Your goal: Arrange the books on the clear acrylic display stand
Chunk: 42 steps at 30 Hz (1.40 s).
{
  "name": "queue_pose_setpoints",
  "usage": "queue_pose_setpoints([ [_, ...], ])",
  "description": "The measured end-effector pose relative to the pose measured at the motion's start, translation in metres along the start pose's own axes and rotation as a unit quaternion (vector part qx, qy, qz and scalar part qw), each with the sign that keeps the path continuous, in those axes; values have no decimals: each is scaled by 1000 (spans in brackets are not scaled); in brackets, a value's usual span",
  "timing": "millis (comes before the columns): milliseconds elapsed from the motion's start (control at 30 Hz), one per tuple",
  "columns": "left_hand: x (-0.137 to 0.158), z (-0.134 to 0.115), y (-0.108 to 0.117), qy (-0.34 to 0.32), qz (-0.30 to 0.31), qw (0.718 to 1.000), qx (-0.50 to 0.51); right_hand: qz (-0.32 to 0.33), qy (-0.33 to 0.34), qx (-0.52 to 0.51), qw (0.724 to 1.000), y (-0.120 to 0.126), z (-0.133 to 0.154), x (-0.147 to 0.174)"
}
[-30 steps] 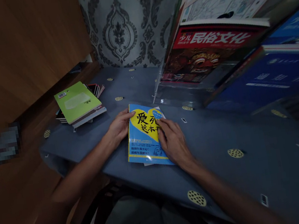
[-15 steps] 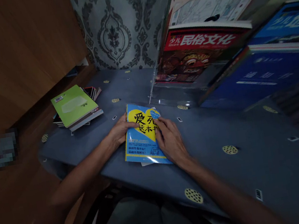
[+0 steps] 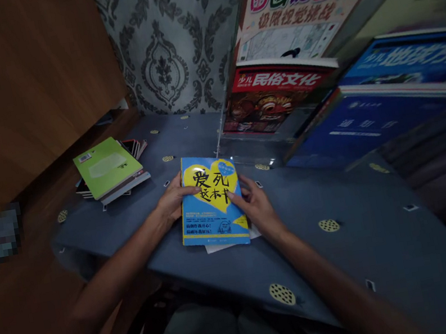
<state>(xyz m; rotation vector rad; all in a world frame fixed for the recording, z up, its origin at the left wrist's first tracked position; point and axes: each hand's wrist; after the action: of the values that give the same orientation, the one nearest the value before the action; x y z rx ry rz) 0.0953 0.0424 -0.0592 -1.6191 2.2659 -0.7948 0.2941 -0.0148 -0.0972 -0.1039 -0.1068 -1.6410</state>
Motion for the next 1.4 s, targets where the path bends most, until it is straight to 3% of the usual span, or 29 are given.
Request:
queue_pose_setpoints([
  [67,2,-3,-1,-13,-4,1000,5,61,-44,-62,995,2,8,2],
  [167,7,-7,-5,-21,2,1000,5,113,-53,-95,988,4,19,7],
  [333,18,-14,-16,-44,28,999,4,125,13,-103,987,5,32,17],
  [533,30,-16,-20,-51,48,997,-27,76,118,-23,990,8,39,28],
  [700,32,-10,-7,-28,92,989,-111,109,133,-53,984,10,39,28],
  [867,39,-15,13,-8,163,958,-235,116,119,-73,983,13,40,26],
  [967,43,-22,15,1,181,949,-257,130,121,-82,981,15,42,26],
  [1133,31,-41,-11,-2,205,944,-256,123,118,-103,980,28,50,15],
  [1267,1,-53,-41,-20,245,935,-254,81,120,-106,984,49,67,-3],
  [1400,-31,-56,-66,-24,245,937,-250,33,130,-101,986,72,86,-20],
])
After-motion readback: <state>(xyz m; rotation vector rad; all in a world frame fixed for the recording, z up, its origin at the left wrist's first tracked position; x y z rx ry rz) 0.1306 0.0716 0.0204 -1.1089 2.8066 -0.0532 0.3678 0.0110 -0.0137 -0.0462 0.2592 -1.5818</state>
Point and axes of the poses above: each hand's wrist, its own x-axis away from the middle knuckle, its own y-axis out of the back of the hand, z = x × y, and after that the axes turned 7 degrees about -y, right-handed
